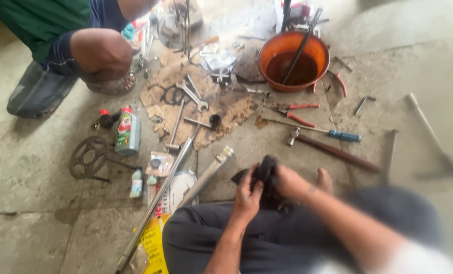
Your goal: The person sits on the workshop floor and hammers a metal bushing into the end of a motorcycle fork tube, holding the tube between their legs. They periodically wipe the part with a black cloth and reposition the bushing between hammer strikes.
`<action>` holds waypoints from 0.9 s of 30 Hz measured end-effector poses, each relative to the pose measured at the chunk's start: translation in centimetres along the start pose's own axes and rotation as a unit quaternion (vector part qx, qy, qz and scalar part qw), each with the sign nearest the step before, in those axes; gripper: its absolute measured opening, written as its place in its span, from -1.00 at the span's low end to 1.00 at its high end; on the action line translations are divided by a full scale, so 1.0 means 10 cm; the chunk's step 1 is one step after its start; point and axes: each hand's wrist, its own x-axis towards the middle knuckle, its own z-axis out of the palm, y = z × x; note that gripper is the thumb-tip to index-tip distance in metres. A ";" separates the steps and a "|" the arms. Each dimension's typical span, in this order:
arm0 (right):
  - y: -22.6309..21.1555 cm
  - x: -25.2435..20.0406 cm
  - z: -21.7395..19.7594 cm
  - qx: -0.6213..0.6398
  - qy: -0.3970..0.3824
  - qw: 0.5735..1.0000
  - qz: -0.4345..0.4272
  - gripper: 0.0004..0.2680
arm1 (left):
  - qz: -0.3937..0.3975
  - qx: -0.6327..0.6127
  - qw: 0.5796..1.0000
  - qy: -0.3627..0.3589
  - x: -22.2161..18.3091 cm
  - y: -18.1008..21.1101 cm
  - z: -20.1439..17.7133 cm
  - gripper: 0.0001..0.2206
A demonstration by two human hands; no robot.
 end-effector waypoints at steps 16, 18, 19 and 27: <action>-0.24 -0.01 -0.26 0.178 -0.078 0.974 0.113 -0.69 | -0.232 -0.295 0.927 -0.003 0.06 -0.75 0.15 -0.73; -0.31 -0.04 -0.31 0.192 -0.093 0.972 0.102 -0.69 | -0.204 -0.281 0.938 0.010 0.07 -0.70 0.13 -0.72; -0.42 -0.08 -0.36 0.232 -0.089 0.960 0.126 -0.71 | -0.178 -0.227 0.957 0.040 0.10 -0.60 0.09 -0.71; -0.52 -0.10 -0.43 0.339 -0.078 0.924 0.158 -0.77 | 0.049 0.090 0.991 0.086 0.05 -0.04 0.03 -0.65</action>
